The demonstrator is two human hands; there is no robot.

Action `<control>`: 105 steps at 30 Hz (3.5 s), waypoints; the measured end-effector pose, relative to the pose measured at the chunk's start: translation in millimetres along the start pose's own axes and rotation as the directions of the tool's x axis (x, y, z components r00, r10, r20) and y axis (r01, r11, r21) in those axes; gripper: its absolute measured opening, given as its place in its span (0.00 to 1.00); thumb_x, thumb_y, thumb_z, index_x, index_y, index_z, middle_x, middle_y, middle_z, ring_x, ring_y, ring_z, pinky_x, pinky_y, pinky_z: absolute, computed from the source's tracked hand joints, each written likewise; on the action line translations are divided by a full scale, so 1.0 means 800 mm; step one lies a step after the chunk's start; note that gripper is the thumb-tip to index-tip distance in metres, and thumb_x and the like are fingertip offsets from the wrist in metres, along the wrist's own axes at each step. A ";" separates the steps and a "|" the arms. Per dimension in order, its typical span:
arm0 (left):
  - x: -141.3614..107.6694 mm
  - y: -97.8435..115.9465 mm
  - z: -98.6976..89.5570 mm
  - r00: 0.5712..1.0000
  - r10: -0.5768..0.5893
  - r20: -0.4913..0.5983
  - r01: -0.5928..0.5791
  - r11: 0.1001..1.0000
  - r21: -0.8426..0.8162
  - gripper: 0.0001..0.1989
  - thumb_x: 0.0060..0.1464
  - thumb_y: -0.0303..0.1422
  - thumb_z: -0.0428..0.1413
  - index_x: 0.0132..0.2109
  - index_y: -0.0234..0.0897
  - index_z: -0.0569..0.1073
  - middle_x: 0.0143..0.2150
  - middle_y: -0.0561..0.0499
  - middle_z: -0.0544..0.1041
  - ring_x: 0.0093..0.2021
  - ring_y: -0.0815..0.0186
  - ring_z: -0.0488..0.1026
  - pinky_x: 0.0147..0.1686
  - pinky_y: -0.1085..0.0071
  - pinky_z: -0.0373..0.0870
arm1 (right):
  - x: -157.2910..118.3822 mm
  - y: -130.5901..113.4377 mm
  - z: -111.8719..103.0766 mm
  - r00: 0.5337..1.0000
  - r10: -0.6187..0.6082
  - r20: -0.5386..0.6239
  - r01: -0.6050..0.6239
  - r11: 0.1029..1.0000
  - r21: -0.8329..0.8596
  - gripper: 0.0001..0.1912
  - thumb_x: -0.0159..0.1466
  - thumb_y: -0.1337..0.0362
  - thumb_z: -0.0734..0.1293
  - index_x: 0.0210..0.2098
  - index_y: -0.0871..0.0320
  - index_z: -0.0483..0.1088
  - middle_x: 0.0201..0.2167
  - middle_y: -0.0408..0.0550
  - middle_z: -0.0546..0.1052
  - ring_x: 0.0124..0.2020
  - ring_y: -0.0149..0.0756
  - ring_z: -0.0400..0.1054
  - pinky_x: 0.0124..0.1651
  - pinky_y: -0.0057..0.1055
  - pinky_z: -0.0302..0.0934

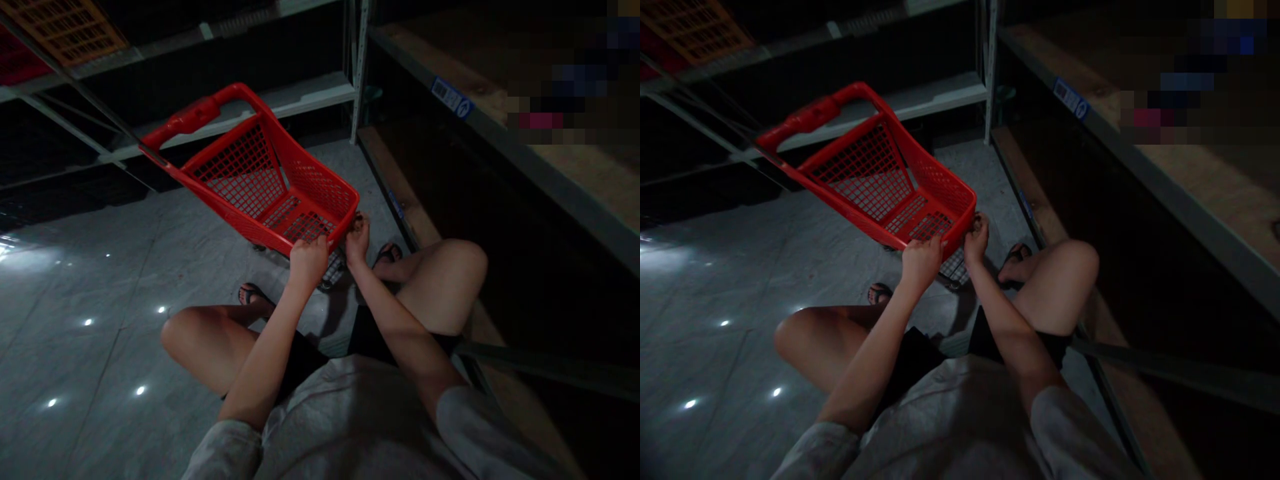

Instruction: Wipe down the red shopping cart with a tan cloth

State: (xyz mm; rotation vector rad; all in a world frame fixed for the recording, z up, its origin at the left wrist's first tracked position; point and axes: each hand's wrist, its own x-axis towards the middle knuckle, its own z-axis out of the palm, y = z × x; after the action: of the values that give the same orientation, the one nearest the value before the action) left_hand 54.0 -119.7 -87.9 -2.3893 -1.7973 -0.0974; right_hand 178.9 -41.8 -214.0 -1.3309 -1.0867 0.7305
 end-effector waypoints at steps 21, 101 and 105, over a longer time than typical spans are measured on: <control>0.030 -0.213 -0.017 0.974 0.228 -0.012 -0.228 0.973 0.028 0.29 0.68 0.55 0.44 0.44 0.34 0.78 0.43 0.40 0.81 0.49 0.52 0.76 0.54 0.58 0.66 | -0.131 -0.115 0.029 0.915 -0.382 0.131 0.400 0.900 -0.172 0.16 0.63 0.73 0.61 0.43 0.52 0.77 0.52 0.52 0.74 0.56 0.43 0.67 0.62 0.45 0.62; -0.041 -0.236 -0.103 0.998 -0.006 -0.068 0.021 0.976 0.215 0.18 0.72 0.33 0.41 0.47 0.34 0.75 0.42 0.37 0.81 0.43 0.49 0.79 0.39 0.57 0.64 | 0.002 -0.100 0.092 0.792 -0.535 0.294 0.608 0.734 -0.302 0.16 0.64 0.67 0.65 0.50 0.54 0.77 0.50 0.54 0.77 0.52 0.46 0.66 0.60 0.48 0.60; -0.038 -0.224 -0.099 0.994 -0.048 -0.094 0.067 0.974 0.217 0.22 0.73 0.35 0.38 0.47 0.33 0.75 0.41 0.36 0.80 0.43 0.48 0.78 0.38 0.56 0.63 | 0.047 -0.085 0.086 0.950 -0.266 -0.162 0.231 0.951 -0.207 0.19 0.60 0.71 0.61 0.50 0.60 0.73 0.47 0.55 0.72 0.50 0.44 0.68 0.58 0.47 0.63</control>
State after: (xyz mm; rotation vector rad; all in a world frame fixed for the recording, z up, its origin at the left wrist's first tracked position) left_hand -123.7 -112.2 0.7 -2.1478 -1.7388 -0.0095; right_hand 118.7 9.3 -146.6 -1.3576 -1.1643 0.3142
